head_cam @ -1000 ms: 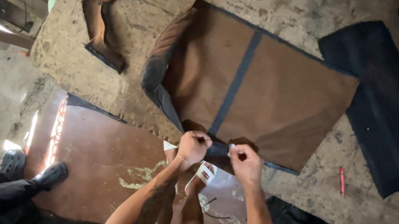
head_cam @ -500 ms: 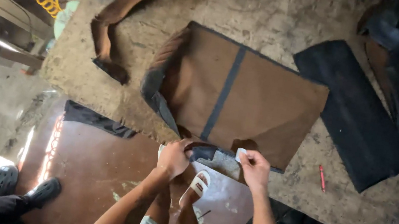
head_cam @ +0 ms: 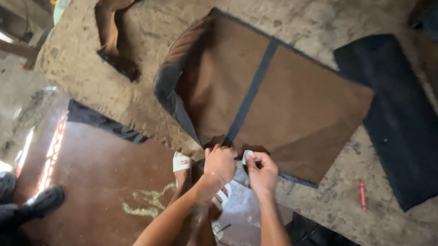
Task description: Removing staples from the edge of a brown upholstery fabric piece using a small prying tool and fingers.
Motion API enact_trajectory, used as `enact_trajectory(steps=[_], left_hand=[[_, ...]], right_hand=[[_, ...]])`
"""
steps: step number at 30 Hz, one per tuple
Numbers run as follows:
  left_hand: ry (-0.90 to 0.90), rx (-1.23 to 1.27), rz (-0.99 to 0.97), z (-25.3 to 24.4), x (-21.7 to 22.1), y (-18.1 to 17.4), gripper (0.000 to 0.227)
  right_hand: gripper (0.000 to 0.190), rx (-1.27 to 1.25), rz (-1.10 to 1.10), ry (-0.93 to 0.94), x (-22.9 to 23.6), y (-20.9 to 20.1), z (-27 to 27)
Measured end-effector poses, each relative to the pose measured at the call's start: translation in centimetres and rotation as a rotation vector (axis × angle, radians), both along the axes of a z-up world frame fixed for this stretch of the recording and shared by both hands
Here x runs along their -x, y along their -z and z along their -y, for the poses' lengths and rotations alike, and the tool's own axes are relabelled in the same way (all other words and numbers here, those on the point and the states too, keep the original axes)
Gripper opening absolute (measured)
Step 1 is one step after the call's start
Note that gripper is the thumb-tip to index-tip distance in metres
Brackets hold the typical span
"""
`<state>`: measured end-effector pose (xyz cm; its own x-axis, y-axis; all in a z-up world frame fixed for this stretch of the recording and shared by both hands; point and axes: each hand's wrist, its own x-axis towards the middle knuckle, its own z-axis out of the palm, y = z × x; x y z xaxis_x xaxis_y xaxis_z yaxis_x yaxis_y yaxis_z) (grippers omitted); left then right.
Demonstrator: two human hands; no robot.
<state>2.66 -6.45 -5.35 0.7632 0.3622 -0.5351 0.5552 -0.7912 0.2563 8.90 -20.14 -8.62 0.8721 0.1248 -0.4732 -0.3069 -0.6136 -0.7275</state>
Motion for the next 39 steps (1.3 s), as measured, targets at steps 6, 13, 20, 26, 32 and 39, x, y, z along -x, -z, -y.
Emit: enact_trajectory(steps=[6, 13, 20, 26, 32, 39], left_hand=[[-0.263, 0.167, 0.124, -0.9, -0.5, 2.3, 0.013], [-0.460, 0.292, 0.050, -1.7, -1.0, 1.2, 0.009], [-0.688, 0.530, 0.262, -4.5, 1.0, 2.7, 0.011], [-0.674, 0.499, 0.202, -4.7, 0.8, 2.5, 0.011], [-0.693, 0.466, 0.162, -4.3, 0.6, 3.1, 0.010], [-0.790, 0.534, 0.172, -4.1, 0.6, 1.9, 0.010]], right_hand=[[0.013, 0.026, 0.127, -0.121, 0.1, -0.9, 0.1], [0.012, 0.045, 0.106, -0.117, 0.8, -1.2, 0.0], [0.013, -0.030, 0.160, -0.108, 0.4, 2.1, 1.3], [0.010, -0.012, 0.155, -0.048, 0.5, 1.3, 0.3], [0.009, -0.017, 0.162, -0.012, 1.5, -1.4, -2.6], [0.010, -0.016, 0.136, -0.051, 1.4, 0.5, -1.5]])
